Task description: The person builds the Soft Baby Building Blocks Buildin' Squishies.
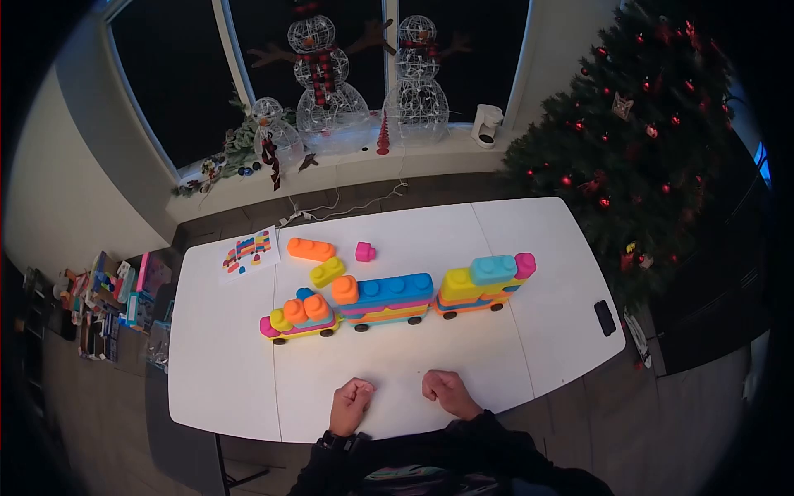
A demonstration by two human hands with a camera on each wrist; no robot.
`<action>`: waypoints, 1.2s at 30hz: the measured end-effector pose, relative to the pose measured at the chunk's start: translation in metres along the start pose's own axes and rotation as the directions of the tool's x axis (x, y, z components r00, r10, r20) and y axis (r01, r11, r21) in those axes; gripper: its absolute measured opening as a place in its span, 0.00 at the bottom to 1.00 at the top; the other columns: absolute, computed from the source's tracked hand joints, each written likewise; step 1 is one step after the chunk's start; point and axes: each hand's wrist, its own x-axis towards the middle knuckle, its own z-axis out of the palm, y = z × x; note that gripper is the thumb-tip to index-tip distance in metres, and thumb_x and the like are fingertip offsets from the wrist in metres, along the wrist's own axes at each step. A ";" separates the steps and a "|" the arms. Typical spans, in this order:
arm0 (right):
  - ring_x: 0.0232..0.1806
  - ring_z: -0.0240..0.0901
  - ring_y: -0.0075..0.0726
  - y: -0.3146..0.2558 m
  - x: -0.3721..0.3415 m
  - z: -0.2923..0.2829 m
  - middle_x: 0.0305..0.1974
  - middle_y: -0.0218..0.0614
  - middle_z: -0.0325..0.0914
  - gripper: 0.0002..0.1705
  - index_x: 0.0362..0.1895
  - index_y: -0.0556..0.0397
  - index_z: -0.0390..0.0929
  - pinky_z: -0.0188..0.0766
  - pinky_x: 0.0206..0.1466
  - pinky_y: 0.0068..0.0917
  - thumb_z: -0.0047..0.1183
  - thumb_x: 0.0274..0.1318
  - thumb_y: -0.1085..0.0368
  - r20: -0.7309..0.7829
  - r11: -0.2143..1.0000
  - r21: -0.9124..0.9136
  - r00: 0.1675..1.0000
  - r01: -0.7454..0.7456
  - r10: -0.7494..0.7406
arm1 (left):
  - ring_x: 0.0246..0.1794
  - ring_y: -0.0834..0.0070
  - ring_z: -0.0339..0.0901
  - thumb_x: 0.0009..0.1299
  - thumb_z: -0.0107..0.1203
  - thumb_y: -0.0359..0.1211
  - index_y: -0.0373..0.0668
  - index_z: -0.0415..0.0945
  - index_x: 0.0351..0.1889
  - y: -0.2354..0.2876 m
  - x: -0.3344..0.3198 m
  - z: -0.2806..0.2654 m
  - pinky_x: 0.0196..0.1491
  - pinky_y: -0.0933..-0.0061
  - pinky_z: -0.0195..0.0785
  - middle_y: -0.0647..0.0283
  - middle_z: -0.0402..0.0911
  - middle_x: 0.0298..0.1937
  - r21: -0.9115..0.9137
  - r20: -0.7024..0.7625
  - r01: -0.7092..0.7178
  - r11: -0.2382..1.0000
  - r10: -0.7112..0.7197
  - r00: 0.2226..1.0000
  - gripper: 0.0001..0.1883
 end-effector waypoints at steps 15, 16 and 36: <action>0.29 0.75 0.27 -0.087 -0.055 -0.165 0.28 0.38 0.85 0.11 0.43 0.59 0.90 0.75 0.36 0.34 0.71 0.77 0.63 -0.379 0.754 -0.631 0.921 -0.185 -0.092 | 0.22 0.88 0.58 0.93 0.57 0.35 0.36 0.79 0.48 -0.002 -0.001 -0.002 0.28 0.77 0.51 0.76 0.69 0.27 -0.112 0.047 -0.021 0.993 0.026 0.999 0.12; 0.29 0.74 0.27 -0.090 -0.060 -0.194 0.28 0.38 0.84 0.10 0.42 0.59 0.89 0.75 0.37 0.33 0.72 0.76 0.64 -0.415 0.681 -0.718 0.875 -0.146 -0.249 | 0.22 0.88 0.58 0.93 0.58 0.35 0.37 0.79 0.48 0.000 -0.001 -0.003 0.27 0.77 0.50 0.76 0.68 0.27 -0.129 0.035 -0.025 0.991 0.030 0.999 0.12; 0.65 0.88 0.68 -0.100 -0.125 -0.455 0.59 0.63 0.91 0.40 0.66 0.61 0.86 0.86 0.70 0.58 0.78 0.49 0.55 -0.770 0.074 -0.626 0.602 -0.776 -0.210 | 0.23 0.89 0.60 0.91 0.58 0.31 0.39 0.80 0.46 -0.001 -0.001 -0.003 0.27 0.77 0.52 0.76 0.71 0.29 -0.110 -0.016 -0.028 0.994 0.026 1.000 0.08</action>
